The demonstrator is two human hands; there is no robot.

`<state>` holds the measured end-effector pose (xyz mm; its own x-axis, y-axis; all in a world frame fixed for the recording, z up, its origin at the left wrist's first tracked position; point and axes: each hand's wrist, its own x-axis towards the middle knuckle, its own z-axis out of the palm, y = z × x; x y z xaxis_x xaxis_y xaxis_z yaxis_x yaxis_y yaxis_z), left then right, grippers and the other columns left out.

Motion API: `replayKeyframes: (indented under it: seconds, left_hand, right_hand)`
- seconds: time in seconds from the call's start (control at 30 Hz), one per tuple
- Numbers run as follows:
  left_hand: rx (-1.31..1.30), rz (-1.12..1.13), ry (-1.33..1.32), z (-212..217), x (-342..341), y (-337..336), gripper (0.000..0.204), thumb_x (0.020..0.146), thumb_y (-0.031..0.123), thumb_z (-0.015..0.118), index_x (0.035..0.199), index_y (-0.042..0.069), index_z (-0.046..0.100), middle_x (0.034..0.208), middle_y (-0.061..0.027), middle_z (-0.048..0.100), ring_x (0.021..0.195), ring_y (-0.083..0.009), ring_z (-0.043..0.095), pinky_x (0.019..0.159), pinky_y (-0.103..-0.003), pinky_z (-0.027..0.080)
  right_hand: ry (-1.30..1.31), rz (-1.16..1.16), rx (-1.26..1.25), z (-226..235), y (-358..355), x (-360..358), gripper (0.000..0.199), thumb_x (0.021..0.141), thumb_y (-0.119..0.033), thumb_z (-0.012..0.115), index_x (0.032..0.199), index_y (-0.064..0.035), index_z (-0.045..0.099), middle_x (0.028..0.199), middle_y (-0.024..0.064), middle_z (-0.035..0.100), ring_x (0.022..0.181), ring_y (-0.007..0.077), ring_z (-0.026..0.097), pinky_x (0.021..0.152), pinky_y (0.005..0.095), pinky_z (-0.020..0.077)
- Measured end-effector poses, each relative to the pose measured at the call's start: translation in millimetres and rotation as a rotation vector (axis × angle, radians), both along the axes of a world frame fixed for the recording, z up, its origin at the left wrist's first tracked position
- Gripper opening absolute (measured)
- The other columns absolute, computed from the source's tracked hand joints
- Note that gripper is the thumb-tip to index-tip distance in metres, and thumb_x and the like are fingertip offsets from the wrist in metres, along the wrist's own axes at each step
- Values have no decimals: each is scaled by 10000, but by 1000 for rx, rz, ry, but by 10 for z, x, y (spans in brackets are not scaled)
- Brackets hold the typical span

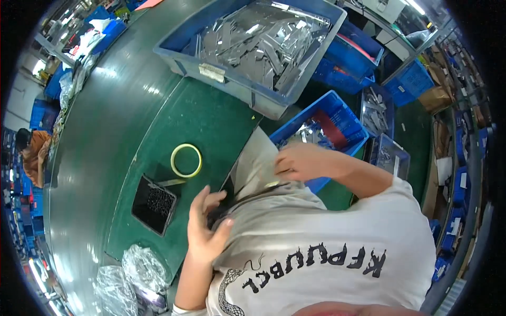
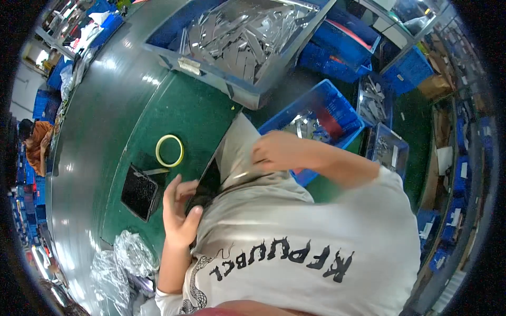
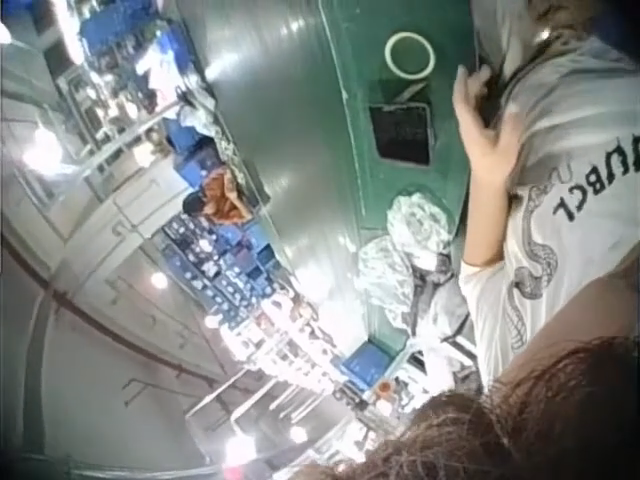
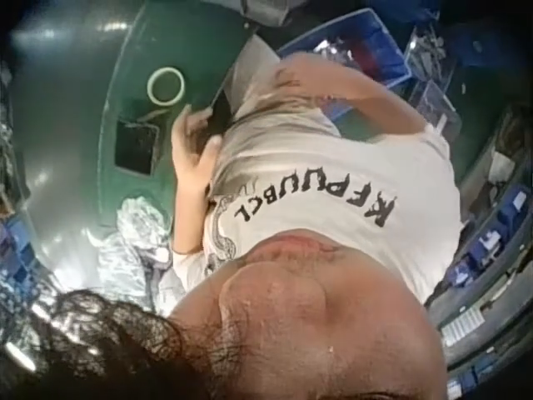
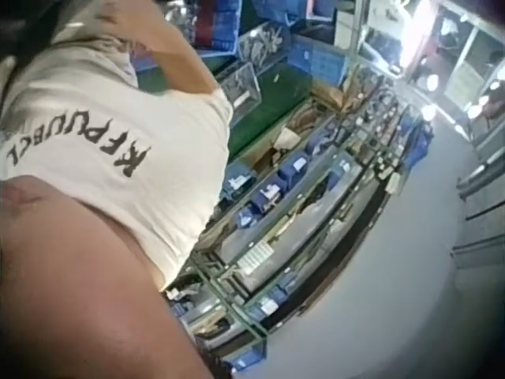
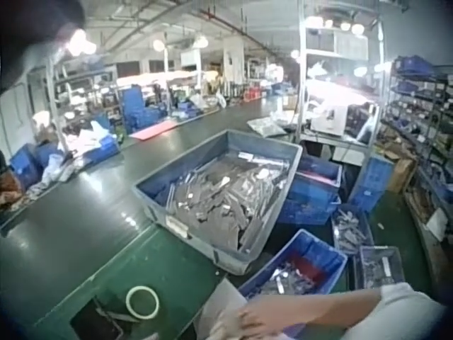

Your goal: Apply yellow tape or labels to small rectangular electronic components at a factory workbench.

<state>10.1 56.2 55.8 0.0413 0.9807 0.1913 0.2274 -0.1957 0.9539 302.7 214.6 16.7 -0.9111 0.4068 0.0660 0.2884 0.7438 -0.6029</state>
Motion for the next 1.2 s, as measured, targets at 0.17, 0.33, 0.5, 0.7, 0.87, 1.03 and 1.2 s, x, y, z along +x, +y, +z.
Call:
replayKeyframes:
  seconds: [0.17, 0.33, 0.5, 0.7, 0.87, 1.03, 1.2]
  left_hand:
    - [-53, 338, -130, -152, -295, -433, 349, 946, 121, 603, 1249, -37, 529, 1001, -118, 669, 919, -196, 635, 868, -325, 500]
    - [-69, 476, -105, -230, -412, -552, 199, 946, 12, 579, 1135, -50, 577, 874, -115, 673, 796, -174, 646, 781, -289, 513]
    - [-49, 412, -132, -119, -276, -444, 178, 974, 70, 583, 1110, -45, 592, 823, -107, 662, 697, -162, 639, 659, -296, 548]
    - [-39, 422, -25, -110, -312, -531, 147, 940, 38, 596, 1060, -47, 602, 768, -108, 680, 649, -140, 645, 610, -265, 523]
    - [-22, 505, -27, -286, -475, -773, 139, 931, 37, 618, 1041, -46, 610, 751, -86, 669, 655, -142, 640, 642, -262, 515]
    - [-92, 475, -41, -298, -518, -820, 147, 961, 41, 591, 1078, -46, 605, 824, -97, 669, 723, -150, 639, 679, -280, 537]
    - [-201, 443, -200, -243, -440, -750, 123, 955, 2, 573, 1053, -56, 622, 813, -78, 681, 716, -129, 640, 688, -254, 521]
  right_hand:
    - [-600, -364, 239, 22, 58, 1061, 248, 795, -285, 723, 928, -77, 747, 944, 112, 688, 950, 302, 645, 852, 416, 497]
    - [-107, -417, 225, 975, 430, 877, 176, 823, -214, 705, 898, -54, 706, 860, 113, 658, 849, 307, 643, 711, 399, 511]
    - [-148, -490, 800, 1334, 1700, 506, 148, 849, -193, 663, 929, -73, 695, 897, 105, 662, 872, 325, 641, 755, 431, 518]
    - [-632, -465, 660, 980, 2841, 287, 250, 763, -151, 699, 1006, -103, 730, 991, 112, 712, 970, 320, 673, 790, 430, 540]
    - [-833, -375, 665, 965, 2952, 154, 186, 756, -158, 699, 936, -126, 737, 930, 101, 721, 897, 321, 685, 757, 447, 543]
    - [-443, -363, 717, 1093, 2863, 270, 133, 796, -171, 692, 911, -105, 702, 949, 83, 700, 909, 311, 669, 766, 430, 534]
    - [403, -426, 587, 1611, 1811, -360, 121, 839, -141, 685, 851, -38, 622, 900, 75, 672, 855, 282, 653, 737, 392, 514]
